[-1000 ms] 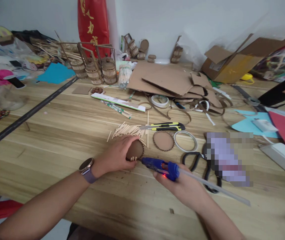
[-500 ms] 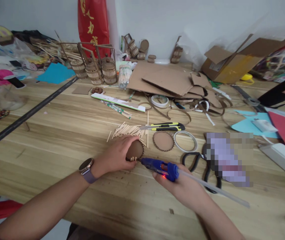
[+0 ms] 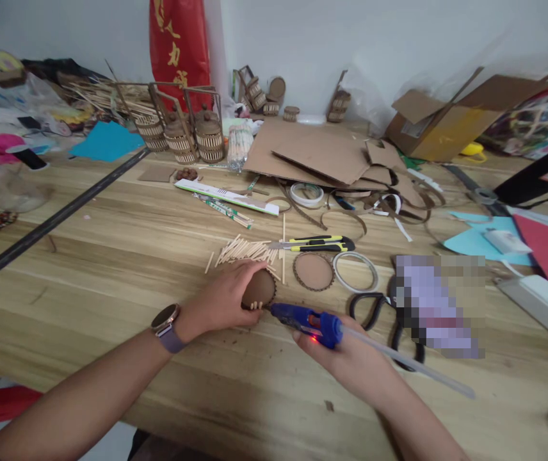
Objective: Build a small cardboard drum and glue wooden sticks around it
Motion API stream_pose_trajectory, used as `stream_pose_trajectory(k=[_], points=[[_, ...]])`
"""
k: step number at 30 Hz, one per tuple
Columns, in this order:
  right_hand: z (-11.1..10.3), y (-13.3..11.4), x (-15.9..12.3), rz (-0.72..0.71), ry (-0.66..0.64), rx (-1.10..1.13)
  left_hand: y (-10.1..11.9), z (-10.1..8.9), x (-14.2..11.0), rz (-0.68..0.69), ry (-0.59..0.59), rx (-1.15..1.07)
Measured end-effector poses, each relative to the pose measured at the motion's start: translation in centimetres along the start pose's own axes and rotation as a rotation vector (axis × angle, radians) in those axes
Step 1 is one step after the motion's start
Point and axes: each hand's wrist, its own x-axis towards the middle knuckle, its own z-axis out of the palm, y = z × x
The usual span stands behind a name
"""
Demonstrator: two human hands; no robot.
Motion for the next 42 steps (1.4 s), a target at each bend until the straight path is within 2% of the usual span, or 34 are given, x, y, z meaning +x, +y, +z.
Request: stream_pose_trajectory(k=[17, 27, 29, 31, 34, 38, 42], points=[[-0.1, -0.5, 0.1, -0.073, 0.026, 0.009, 0.1, -0.1, 0.0, 0.003, 0.004, 0.013], [0.5, 0.5, 0.0, -0.048, 0.084, 0.072, 0.2, -0.2, 0.0, -0.003, -0.005, 0.012], [0.4, 0.1, -0.1, 0.02, 0.126, 0.165, 0.3, -0.2, 0.1, -0.009, -0.007, 0.009], [0.3, -0.3, -0.1, 0.158, 0.178, 0.326, 0.3, -0.3, 0.1, -0.014, -0.008, 0.01], [-0.1, -0.8, 0.1, 0.323, 0.216, 0.705, 0.2, -0.2, 0.0, -0.015, -0.002, 0.013], [-1.0, -1.0, 0.5, 0.417, 0.146, 1.151, 0.0, 0.0, -0.1, -0.014, -0.001, -0.003], [-2.1, -0.8, 0.4, 0.485, 0.173, 1.315, 0.0, 0.1, -0.1, 0.002, 0.011, 0.001]])
